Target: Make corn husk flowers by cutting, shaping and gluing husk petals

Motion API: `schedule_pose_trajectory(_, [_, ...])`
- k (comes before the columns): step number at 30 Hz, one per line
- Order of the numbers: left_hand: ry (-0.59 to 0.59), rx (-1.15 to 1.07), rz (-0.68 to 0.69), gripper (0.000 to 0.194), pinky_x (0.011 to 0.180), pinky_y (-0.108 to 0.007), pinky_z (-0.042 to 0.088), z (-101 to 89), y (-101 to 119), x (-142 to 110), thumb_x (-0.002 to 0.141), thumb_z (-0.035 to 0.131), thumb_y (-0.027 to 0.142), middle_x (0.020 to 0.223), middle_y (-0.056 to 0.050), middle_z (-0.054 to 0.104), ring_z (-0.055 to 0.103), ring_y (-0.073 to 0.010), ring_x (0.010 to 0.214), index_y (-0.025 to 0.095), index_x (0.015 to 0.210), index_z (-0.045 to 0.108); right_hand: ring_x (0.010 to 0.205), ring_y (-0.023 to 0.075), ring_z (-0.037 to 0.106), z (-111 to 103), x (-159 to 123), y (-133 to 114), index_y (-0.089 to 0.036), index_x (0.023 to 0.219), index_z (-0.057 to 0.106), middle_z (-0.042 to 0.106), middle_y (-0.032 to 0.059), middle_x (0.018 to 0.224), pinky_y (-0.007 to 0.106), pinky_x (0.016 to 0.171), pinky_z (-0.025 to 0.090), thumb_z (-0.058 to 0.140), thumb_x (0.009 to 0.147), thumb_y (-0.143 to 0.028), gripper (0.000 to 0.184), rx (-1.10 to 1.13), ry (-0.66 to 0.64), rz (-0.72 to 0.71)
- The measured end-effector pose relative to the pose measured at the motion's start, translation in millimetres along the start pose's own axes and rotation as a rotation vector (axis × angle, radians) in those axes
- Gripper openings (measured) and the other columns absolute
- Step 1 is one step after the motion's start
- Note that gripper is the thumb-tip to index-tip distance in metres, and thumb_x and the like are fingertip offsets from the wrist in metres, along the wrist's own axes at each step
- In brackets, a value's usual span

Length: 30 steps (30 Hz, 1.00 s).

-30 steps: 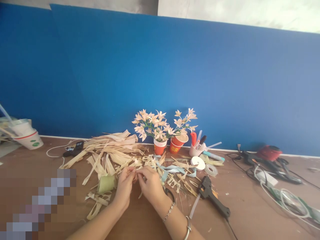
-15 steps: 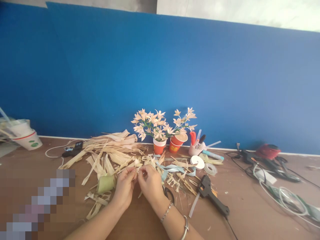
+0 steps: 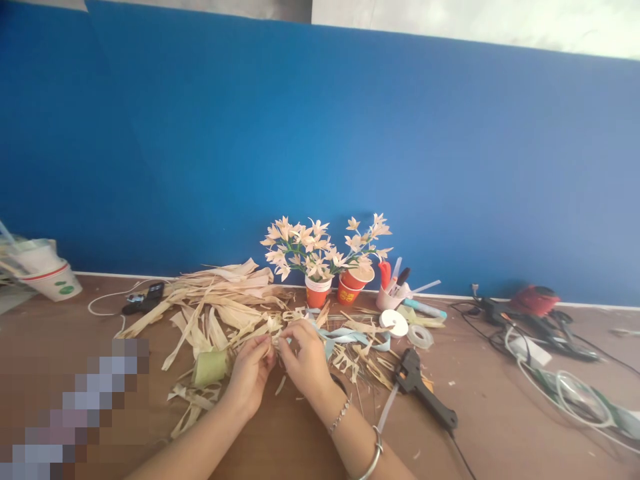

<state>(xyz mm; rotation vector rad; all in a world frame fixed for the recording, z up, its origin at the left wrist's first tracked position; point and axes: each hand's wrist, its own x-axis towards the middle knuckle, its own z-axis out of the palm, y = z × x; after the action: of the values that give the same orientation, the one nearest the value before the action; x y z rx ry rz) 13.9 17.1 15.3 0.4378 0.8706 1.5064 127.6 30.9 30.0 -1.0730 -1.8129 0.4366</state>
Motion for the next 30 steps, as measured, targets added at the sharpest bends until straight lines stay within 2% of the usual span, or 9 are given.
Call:
schedule_pose_trajectory(4, [0.017, 0.051, -0.002, 0.022, 0.049, -0.021, 0.032, 1.2, 0.5, -2.1, 0.056, 0.073, 0.026, 0.051, 0.005, 0.05, 0.043, -0.0077, 0.048, 0.014, 0.066, 0.057, 0.082, 0.0195, 0.057, -5.0, 1.8, -2.0, -0.02, 0.078, 0.059, 0.06, 0.006, 0.084, 0.032, 0.075, 0.047, 0.051, 0.08, -0.013, 0.011, -0.097, 0.019, -0.076])
schedule_pose_trajectory(11, [-0.031, 0.068, -0.008, 0.019, 0.048, -0.021, 0.031, 1.7, 0.2, -3.8, 0.058, 0.072, 0.025, 0.05, 0.005, 0.049, 0.041, -0.0071, 0.047, 0.014, 0.065, 0.057, 0.083, 0.0208, 0.057, -6.0, 1.8, -2.9, -0.02, 0.079, 0.058, 0.06, 0.0075, 0.085, 0.033, 0.073, 0.046, 0.051, 0.081, -0.013, 0.01, -0.27, 0.023, -0.183])
schedule_pose_trajectory(30, [-0.055, 0.08, -0.025, 0.02, 0.047, -0.02, 0.029, 2.4, 0.2, -5.0, 0.058, 0.072, 0.025, 0.046, 0.007, 0.045, 0.038, -0.0064, 0.045, 0.014, 0.064, 0.056, 0.081, 0.0197, 0.055, -7.2, 2.3, -1.0, -0.02, 0.079, 0.058, 0.058, 0.0059, 0.084, 0.032, 0.073, 0.046, 0.051, 0.082, -0.014, 0.01, -0.249, 0.025, -0.155])
